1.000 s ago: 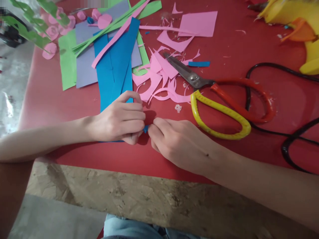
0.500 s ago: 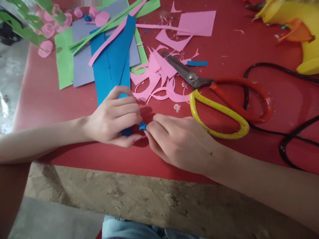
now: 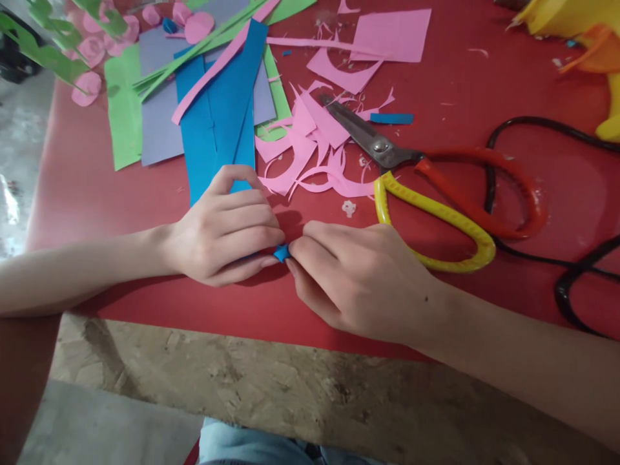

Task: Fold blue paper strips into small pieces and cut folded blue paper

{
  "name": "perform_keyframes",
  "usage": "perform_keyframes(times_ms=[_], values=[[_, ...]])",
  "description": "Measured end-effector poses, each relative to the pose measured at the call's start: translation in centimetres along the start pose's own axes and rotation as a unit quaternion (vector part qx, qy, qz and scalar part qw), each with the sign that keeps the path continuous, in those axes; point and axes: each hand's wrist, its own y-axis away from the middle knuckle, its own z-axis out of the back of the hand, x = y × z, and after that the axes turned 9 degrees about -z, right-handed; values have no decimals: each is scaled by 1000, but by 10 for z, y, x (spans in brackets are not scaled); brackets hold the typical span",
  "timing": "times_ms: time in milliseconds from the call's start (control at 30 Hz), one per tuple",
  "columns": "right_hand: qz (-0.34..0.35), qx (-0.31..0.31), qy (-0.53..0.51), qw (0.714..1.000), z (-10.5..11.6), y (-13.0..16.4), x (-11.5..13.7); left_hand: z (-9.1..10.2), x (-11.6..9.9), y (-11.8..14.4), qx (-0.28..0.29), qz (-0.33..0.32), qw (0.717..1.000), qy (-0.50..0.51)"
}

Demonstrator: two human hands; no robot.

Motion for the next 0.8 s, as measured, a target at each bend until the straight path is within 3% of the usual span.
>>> perform_keyframes(times_ms=[167, 300, 467, 800], values=[[4, 7, 15, 1000, 1, 0, 1, 0, 0, 0, -17, 9, 1000, 21], [6, 9, 26, 1000, 1, 1, 1, 1, 0, 0, -38, 11, 999, -29], [1, 10, 39, 999, -1, 1, 1, 2, 1, -1, -4, -18, 999, -49], [0, 14, 30, 999, 0, 2, 1, 1, 0, -2, 38, 4, 999, -35]])
